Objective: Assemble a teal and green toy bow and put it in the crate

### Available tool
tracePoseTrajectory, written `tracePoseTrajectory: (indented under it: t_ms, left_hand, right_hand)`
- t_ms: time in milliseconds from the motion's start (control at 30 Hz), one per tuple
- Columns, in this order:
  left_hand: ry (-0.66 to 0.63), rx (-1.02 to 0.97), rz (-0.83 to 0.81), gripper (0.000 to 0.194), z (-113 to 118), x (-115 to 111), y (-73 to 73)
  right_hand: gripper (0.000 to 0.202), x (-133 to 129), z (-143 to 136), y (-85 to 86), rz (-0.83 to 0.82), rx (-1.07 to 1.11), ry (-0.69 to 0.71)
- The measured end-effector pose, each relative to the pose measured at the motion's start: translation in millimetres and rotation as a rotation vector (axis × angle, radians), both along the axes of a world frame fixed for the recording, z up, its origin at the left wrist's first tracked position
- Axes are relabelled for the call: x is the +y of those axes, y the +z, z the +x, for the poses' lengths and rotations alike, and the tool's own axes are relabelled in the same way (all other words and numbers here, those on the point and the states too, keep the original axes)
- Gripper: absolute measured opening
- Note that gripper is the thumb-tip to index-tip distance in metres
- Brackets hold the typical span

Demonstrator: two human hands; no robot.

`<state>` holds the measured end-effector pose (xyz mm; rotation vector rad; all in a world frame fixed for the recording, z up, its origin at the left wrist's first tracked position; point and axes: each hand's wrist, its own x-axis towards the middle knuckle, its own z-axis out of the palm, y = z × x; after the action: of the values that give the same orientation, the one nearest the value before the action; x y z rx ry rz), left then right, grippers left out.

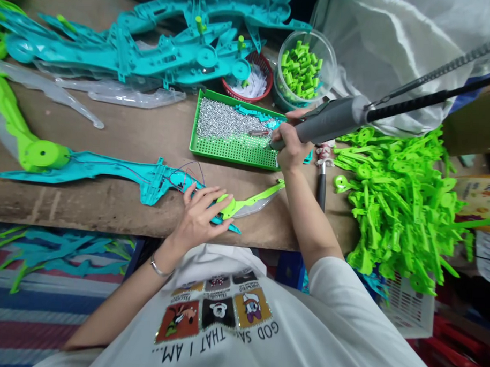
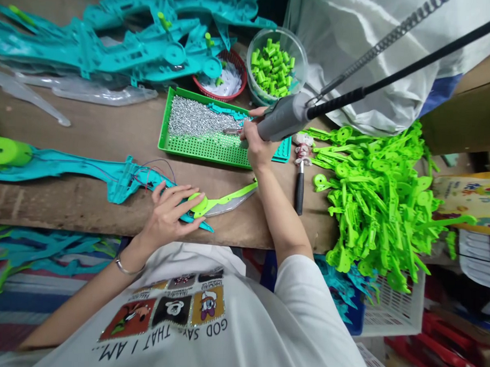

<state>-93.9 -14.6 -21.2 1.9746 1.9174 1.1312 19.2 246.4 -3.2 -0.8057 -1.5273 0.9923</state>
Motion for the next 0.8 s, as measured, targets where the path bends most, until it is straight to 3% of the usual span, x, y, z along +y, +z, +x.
tracePoseTrajectory:
  t_ms: [133,233,300,467,667,800]
  left_hand:
    - [-0.012,0.013,0.018,0.039,-1,0,-1.4]
    - [-0.003,-0.003,-0.006,0.041,-1,-1,-2.8]
    - [-0.003,0.002,-0.014,0.041,-2,-1,-2.9]
    - [-0.018,0.045,0.015,0.041,-2,-1,-2.1]
    - [-0.002,0.043,-0.010,0.040,-3,-1,-4.2]
    - [-0.005,0.036,-0.038,0.041,-3,-1,-3.4]
  right_hand:
    - [0.037,-12,12,26.9,0.013,0.036,-0.022]
    - [0.035,-32,37,48.0,0.058,0.098,-0.066]
    - [0.036,-45,57,53.0,0.058,0.075,-0.134]
    - [0.037,-65,88,38.3,-0.027,0.023,-0.200]
    - [0.036,-67,88,27.8,-0.064,0.063,-0.203]
    - [0.035,-65,90,25.7,-0.101,0.047,-0.084]
